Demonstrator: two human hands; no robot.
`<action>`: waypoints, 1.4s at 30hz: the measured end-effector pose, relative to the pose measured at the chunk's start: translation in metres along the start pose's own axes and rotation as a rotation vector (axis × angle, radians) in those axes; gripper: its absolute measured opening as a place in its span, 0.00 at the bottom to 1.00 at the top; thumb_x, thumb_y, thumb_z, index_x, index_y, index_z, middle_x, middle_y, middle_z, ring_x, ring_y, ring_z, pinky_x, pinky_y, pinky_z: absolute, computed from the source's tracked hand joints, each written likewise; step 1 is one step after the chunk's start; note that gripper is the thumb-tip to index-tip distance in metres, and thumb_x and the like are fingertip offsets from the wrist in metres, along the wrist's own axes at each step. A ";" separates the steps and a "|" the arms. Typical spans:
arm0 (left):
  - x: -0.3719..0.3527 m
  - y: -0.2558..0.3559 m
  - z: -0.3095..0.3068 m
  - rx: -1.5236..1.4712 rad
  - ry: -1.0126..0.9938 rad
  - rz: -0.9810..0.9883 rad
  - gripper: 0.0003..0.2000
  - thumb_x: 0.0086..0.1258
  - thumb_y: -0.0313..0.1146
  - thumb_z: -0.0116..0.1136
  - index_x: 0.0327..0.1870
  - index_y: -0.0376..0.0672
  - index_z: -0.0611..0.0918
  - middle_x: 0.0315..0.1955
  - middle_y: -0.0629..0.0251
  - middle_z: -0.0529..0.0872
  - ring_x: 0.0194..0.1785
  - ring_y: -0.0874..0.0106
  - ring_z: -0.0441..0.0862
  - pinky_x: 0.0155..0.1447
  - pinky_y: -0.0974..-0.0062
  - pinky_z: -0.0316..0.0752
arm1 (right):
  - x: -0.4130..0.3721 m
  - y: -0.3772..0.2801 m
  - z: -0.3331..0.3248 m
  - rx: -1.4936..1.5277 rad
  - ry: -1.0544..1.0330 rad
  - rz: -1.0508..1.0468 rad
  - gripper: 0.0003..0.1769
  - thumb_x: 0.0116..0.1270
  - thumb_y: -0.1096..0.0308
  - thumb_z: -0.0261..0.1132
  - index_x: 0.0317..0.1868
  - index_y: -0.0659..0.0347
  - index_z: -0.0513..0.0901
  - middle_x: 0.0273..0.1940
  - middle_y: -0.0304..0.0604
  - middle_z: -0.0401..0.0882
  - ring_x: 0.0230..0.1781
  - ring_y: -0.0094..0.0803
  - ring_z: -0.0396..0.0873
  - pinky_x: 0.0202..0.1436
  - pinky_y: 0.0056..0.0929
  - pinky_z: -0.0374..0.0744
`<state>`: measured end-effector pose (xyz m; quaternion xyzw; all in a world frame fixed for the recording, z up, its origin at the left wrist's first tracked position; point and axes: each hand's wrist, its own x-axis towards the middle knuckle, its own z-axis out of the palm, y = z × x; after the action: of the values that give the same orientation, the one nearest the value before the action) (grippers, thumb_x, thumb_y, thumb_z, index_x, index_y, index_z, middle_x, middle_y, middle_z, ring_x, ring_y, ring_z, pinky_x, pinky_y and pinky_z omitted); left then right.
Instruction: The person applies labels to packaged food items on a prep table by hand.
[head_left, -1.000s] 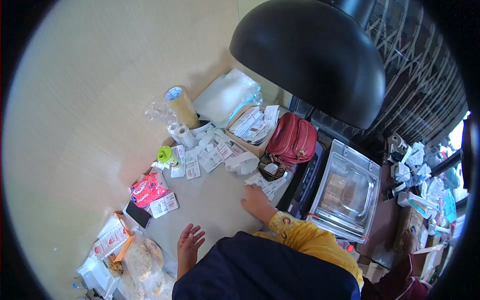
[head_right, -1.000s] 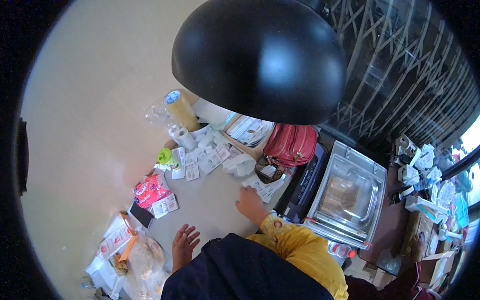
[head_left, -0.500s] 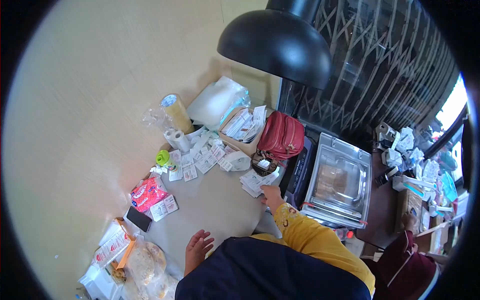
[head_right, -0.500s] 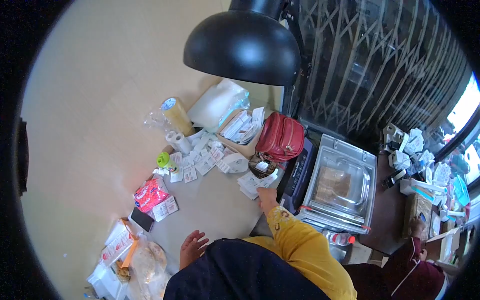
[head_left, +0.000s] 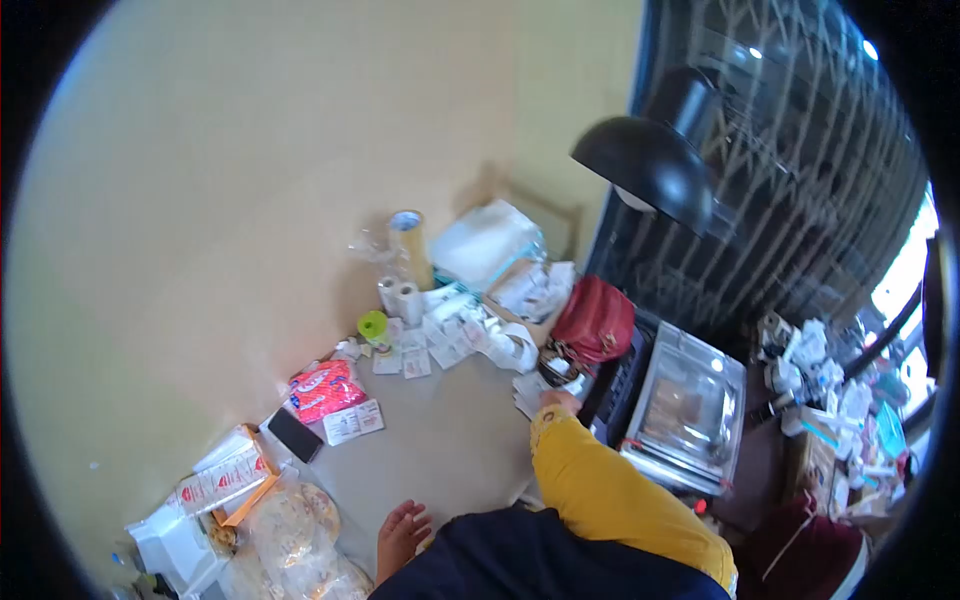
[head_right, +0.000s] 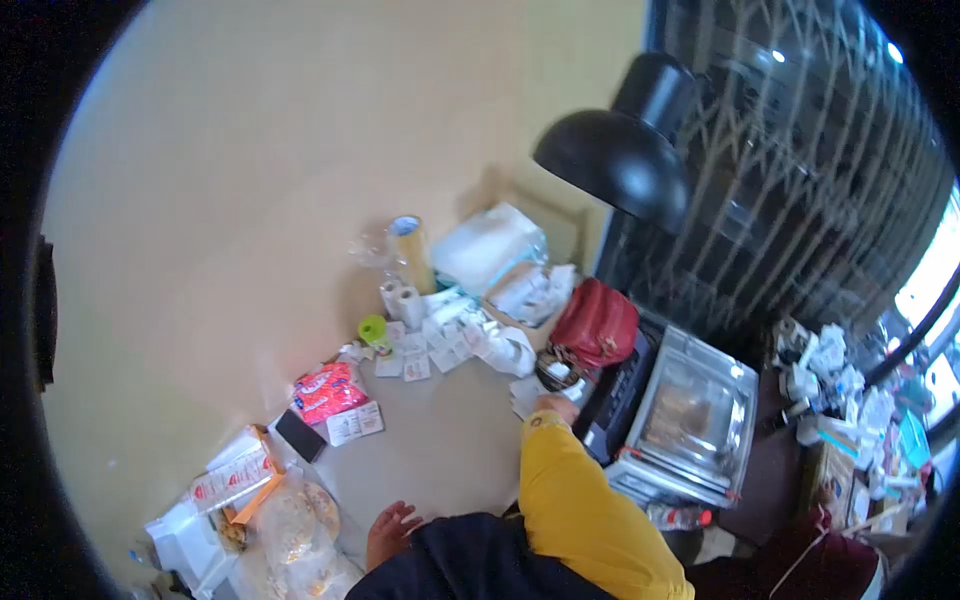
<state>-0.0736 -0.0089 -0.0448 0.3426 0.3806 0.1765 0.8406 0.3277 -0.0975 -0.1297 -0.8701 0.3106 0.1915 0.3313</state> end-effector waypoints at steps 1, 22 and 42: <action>0.000 -0.002 -0.006 -0.018 0.000 -0.004 0.17 0.67 0.32 0.50 0.55 0.37 0.68 0.50 0.57 0.76 0.49 0.63 0.76 0.50 0.68 0.72 | -0.011 -0.009 -0.007 -0.205 0.040 -0.056 0.15 0.57 0.60 0.58 0.38 0.59 0.83 0.49 0.45 0.78 0.49 0.35 0.78 0.51 0.29 0.76; -0.025 -0.038 -0.059 -0.165 0.140 0.097 0.22 0.67 0.39 0.53 0.59 0.39 0.68 0.53 0.60 0.74 0.54 0.69 0.73 0.58 0.72 0.68 | -0.059 -0.073 0.037 -0.326 0.120 -1.371 0.13 0.58 0.62 0.56 0.41 0.56 0.80 0.44 0.44 0.75 0.45 0.38 0.73 0.45 0.37 0.74; -0.056 -0.031 -0.051 -0.140 0.212 0.265 0.26 0.67 0.44 0.50 0.60 0.36 0.66 0.51 0.65 0.75 0.55 0.77 0.71 0.58 0.81 0.63 | -0.250 -0.073 0.136 -0.824 -0.403 -2.009 0.14 0.59 0.65 0.55 0.44 0.56 0.79 0.45 0.43 0.76 0.45 0.38 0.75 0.47 0.39 0.74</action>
<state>-0.1476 -0.0388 -0.0623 0.3097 0.4055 0.3470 0.7869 0.1760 0.1431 -0.0578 -0.7229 -0.6851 0.0621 0.0651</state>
